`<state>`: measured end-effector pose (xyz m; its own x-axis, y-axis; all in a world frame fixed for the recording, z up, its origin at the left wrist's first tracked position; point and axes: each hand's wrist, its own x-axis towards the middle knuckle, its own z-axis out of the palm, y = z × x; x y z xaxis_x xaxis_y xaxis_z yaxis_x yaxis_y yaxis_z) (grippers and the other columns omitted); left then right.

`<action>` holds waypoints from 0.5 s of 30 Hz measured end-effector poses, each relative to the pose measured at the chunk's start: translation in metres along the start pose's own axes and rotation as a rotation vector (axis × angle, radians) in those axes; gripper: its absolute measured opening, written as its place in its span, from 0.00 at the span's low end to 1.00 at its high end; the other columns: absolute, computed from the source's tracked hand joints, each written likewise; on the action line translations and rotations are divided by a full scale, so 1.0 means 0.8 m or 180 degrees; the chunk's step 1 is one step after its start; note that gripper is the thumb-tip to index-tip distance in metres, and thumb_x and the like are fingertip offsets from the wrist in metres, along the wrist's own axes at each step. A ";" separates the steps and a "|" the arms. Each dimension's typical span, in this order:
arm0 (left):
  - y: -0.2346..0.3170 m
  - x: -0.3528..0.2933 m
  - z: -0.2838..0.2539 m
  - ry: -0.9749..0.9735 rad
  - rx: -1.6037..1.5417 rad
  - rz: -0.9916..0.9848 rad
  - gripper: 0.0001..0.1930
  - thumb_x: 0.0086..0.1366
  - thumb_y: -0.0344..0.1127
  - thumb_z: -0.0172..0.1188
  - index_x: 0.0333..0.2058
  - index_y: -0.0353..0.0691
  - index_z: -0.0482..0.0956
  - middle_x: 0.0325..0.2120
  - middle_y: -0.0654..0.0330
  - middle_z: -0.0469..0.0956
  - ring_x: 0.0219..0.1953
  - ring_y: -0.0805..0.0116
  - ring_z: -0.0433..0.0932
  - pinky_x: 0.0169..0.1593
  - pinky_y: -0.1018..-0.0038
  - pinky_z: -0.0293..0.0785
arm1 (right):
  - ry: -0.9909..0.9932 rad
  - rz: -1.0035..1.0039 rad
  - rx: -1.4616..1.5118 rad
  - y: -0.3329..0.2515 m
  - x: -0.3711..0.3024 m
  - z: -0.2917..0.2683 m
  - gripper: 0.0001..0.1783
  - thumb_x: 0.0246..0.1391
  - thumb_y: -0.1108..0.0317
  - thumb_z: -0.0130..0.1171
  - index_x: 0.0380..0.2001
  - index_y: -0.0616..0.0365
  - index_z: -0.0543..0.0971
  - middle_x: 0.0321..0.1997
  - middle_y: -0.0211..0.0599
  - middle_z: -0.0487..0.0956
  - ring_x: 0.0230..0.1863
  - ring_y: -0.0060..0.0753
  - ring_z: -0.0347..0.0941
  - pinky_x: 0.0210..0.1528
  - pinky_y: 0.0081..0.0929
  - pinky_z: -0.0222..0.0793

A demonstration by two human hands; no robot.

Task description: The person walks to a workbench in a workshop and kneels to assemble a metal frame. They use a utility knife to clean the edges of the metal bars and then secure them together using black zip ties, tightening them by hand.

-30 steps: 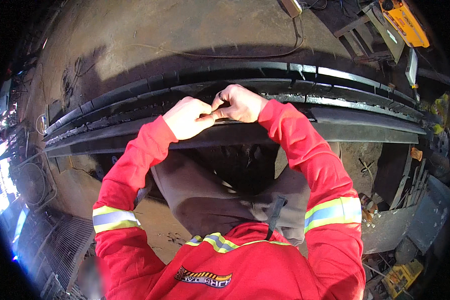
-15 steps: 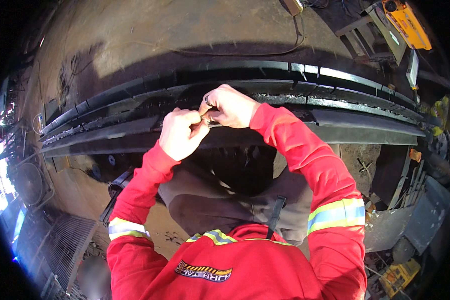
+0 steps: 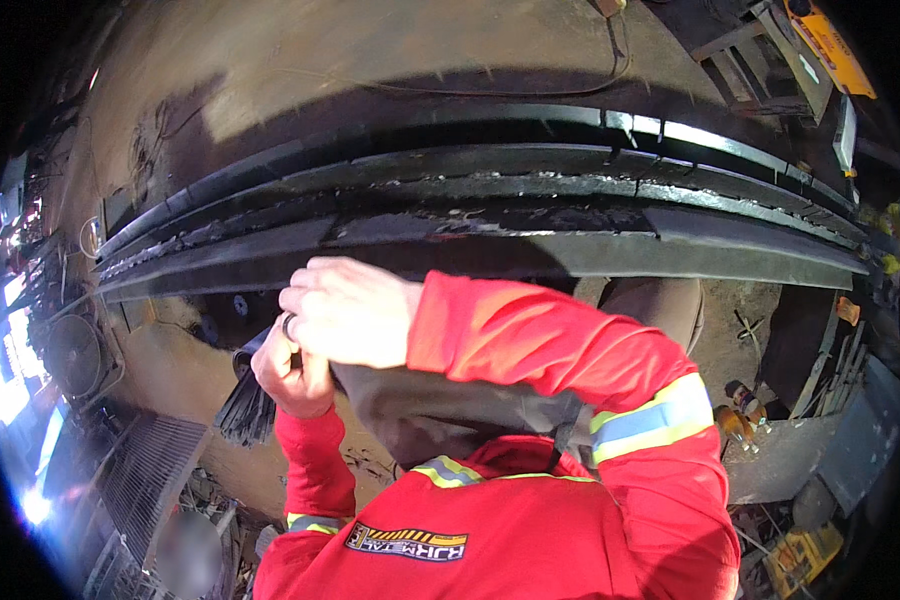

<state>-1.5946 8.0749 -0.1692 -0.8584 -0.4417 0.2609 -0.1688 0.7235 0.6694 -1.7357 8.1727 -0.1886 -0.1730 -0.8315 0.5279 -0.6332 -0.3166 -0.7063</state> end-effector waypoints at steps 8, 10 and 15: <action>0.008 -0.088 0.058 -0.1518 -0.0536 -0.0436 0.04 0.58 0.29 0.57 0.27 0.36 0.71 0.21 0.50 0.72 0.27 0.48 0.74 0.31 0.62 0.70 | 0.1880 0.3557 0.2751 -0.045 -0.145 0.030 0.15 0.58 0.72 0.51 0.47 0.68 0.75 0.33 0.37 0.80 0.32 0.24 0.76 0.34 0.23 0.74; 0.006 -0.091 0.088 -0.1930 0.0112 0.0041 0.08 0.59 0.33 0.58 0.25 0.36 0.71 0.21 0.49 0.73 0.25 0.49 0.74 0.28 0.59 0.68 | 0.2570 0.3810 0.3717 -0.032 -0.155 0.016 0.18 0.60 0.65 0.55 0.48 0.67 0.72 0.31 0.37 0.78 0.27 0.23 0.72 0.29 0.23 0.71; 0.005 -0.059 0.112 -0.1721 0.0034 -0.0126 0.19 0.60 0.38 0.58 0.14 0.38 0.67 0.12 0.49 0.68 0.16 0.48 0.71 0.22 0.57 0.64 | 0.3436 0.3442 0.4634 0.010 -0.127 0.030 0.17 0.56 0.58 0.62 0.40 0.58 0.74 0.32 0.36 0.79 0.29 0.23 0.74 0.27 0.22 0.73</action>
<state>-1.5982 8.1463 -0.2416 -0.9776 -0.1349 -0.1615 -0.2088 0.7185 0.6635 -1.7052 8.2436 -0.2586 -0.5796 -0.5240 -0.6241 0.8040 -0.4925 -0.3332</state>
